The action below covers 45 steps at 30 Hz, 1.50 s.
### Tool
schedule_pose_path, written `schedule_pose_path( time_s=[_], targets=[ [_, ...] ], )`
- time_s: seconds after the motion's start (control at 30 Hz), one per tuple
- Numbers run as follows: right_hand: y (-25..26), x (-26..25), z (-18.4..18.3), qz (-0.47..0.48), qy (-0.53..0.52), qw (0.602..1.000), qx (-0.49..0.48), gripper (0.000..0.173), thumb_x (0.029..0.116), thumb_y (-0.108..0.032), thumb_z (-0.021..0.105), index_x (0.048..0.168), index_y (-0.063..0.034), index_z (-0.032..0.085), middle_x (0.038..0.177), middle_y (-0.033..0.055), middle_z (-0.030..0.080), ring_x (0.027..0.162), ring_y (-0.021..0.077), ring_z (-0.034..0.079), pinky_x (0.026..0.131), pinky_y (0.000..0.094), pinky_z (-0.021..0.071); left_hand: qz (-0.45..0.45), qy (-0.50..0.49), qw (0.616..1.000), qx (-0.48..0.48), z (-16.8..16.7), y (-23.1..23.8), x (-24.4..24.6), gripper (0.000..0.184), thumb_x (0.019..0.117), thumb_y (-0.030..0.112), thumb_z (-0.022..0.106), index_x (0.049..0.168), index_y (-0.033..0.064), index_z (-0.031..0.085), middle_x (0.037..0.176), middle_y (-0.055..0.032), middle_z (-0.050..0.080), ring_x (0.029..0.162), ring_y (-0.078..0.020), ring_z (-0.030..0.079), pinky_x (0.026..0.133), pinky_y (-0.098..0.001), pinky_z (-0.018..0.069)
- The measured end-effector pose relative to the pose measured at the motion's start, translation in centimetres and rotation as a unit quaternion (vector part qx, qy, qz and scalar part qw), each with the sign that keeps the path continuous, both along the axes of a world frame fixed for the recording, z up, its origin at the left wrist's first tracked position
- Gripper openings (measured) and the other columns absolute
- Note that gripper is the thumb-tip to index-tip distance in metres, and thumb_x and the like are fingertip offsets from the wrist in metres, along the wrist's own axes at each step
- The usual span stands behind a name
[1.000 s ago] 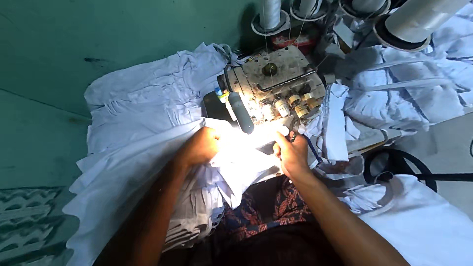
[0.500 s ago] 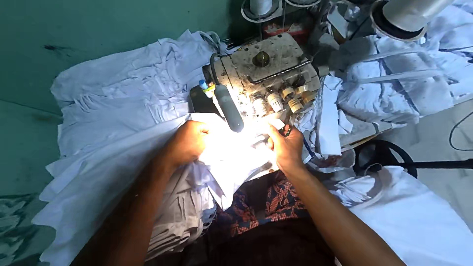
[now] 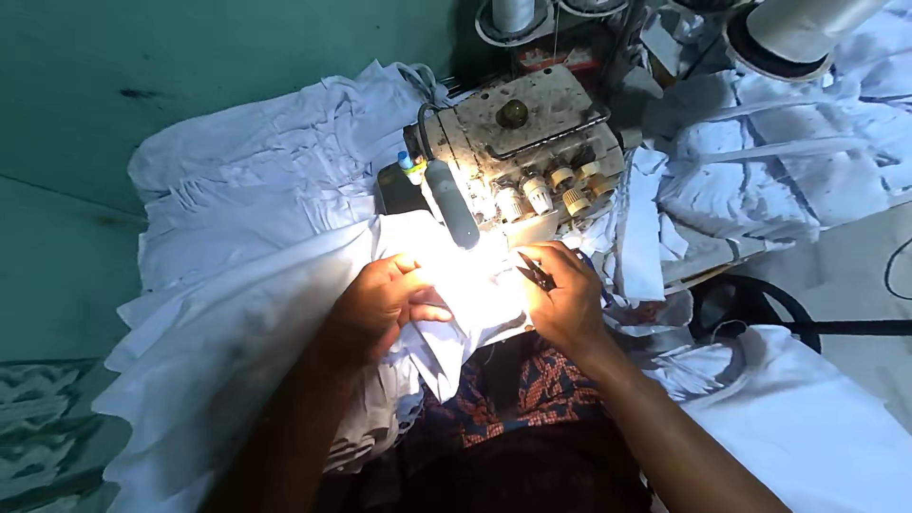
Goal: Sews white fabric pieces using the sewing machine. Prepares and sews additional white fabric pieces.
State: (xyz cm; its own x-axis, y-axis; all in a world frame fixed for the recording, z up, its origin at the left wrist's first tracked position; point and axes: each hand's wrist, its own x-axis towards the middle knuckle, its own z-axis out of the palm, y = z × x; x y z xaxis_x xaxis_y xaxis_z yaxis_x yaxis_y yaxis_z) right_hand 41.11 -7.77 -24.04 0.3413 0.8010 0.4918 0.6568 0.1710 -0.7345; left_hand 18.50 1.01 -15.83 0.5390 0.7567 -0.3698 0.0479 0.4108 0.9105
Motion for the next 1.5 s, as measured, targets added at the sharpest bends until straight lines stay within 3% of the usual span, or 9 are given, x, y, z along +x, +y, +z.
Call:
schedule_pose_path(
  time_s=[0.13,0.3,0.5,0.77,0.9,1.03,1.13,1.23,1.5],
  targets=[
    [-0.4,-1.7,2.0,0.111,0.192,0.975,-0.032,0.017,0.1013,-0.022,0.059,0.095,-0.0095,0.069,0.071,-0.0040,0.063,0.060,0.0035,0.060,0.054,0.0224,0.0520,0.028,-0.042,0.998,-0.030,0.0,-2.6,-0.8,0.015,0.1011,0.005,0.051,0.091,0.0060,0.061,0.076,-0.0094,0.071,0.066,-0.0169,0.072,0.067,-0.0350,0.0637],
    [-1.2,-3.8,3.5,0.189,0.409,0.876,-0.170,0.022,0.0870,-0.016,0.074,0.103,-0.0033,0.066,0.070,-0.0003,0.065,0.052,0.0067,0.057,0.047,0.0224,0.0477,0.023,-0.061,0.998,-0.028,-0.5,-5.4,-1.3,0.011,0.0992,0.008,0.058,0.093,0.0044,0.066,0.082,-0.0101,0.073,0.067,-0.0165,0.073,0.066,-0.0341,0.0641],
    [-3.3,-4.4,3.2,0.179,0.386,0.883,-0.200,0.024,0.0841,-0.013,0.079,0.103,-0.0046,0.067,0.076,-0.0005,0.070,0.054,0.0065,0.062,0.047,0.0220,0.0517,0.035,0.007,0.998,-0.045,-2.6,-5.8,-0.8,0.008,0.0929,0.003,0.068,0.095,0.0020,0.060,0.077,-0.0067,0.069,0.064,-0.0144,0.070,0.062,-0.0314,0.0623],
    [-3.6,-2.4,3.1,0.189,0.306,0.908,-0.215,0.018,0.0944,-0.011,0.059,0.110,-0.0072,0.067,0.078,-0.0012,0.065,0.051,0.0068,0.058,0.045,0.0233,0.0522,0.001,-0.053,0.999,0.001,-4.6,-5.6,-0.4,0.018,0.0910,0.008,0.075,0.078,0.0067,0.063,0.066,-0.0046,0.067,0.058,-0.0135,0.068,0.060,-0.0282,0.0605],
    [-3.2,-1.8,3.5,0.185,0.416,0.857,-0.241,0.018,0.0958,-0.003,0.056,0.113,-0.0026,0.061,0.078,0.0031,0.063,0.045,0.0109,0.056,0.040,0.0257,0.0522,0.003,0.014,0.997,0.072,-4.9,-5.8,-0.5,0.016,0.0936,0.013,0.074,0.083,0.0048,0.064,0.068,-0.0052,0.068,0.057,-0.0148,0.068,0.059,-0.0286,0.0608],
    [-3.1,-1.9,3.5,0.205,0.535,0.780,-0.253,0.017,0.0961,0.002,0.053,0.113,-0.0011,0.056,0.076,0.0048,0.061,0.044,0.0104,0.054,0.039,0.0252,0.0502,-0.026,0.039,0.999,0.024,-4.3,-5.8,-0.1,0.024,0.0935,0.025,0.073,0.101,0.0052,0.062,0.075,-0.0031,0.068,0.061,-0.0138,0.068,0.060,-0.0275,0.0604],
    [-3.1,-2.3,3.0,0.216,0.482,0.810,-0.254,0.017,0.0955,-0.004,0.058,0.112,-0.0017,0.058,0.072,0.0047,0.061,0.044,0.0127,0.056,0.039,0.0277,0.0518,0.016,0.014,1.000,0.012,-4.6,-5.8,0.5,0.016,0.0884,0.008,0.077,0.083,0.0054,0.062,0.064,-0.0026,0.065,0.053,-0.0105,0.062,0.054,-0.0247,0.0555],
    [-3.1,-2.1,2.8,0.206,0.386,0.868,-0.234,0.030,0.0889,-0.014,0.075,0.113,-0.0040,0.061,0.073,0.0005,0.065,0.047,0.0101,0.059,0.041,0.0247,0.0524,0.002,0.040,0.998,0.040,-4.4,-5.6,0.7,0.022,0.0856,0.012,0.082,0.073,0.0079,0.064,0.060,-0.0001,0.063,0.049,-0.0078,0.059,0.051,-0.0226,0.0525],
    [-2.9,-1.7,2.5,0.176,0.345,0.892,-0.232,0.019,0.0972,-0.011,0.058,0.115,-0.0061,0.063,0.075,0.0014,0.062,0.047,0.0107,0.059,0.043,0.0260,0.0552,-0.036,0.073,0.992,0.098,-4.0,-5.4,0.5,0.023,0.0866,0.017,0.081,0.073,0.0123,0.064,0.059,0.0028,0.062,0.048,-0.0060,0.058,0.048,-0.0208,0.0499]
  ],
)
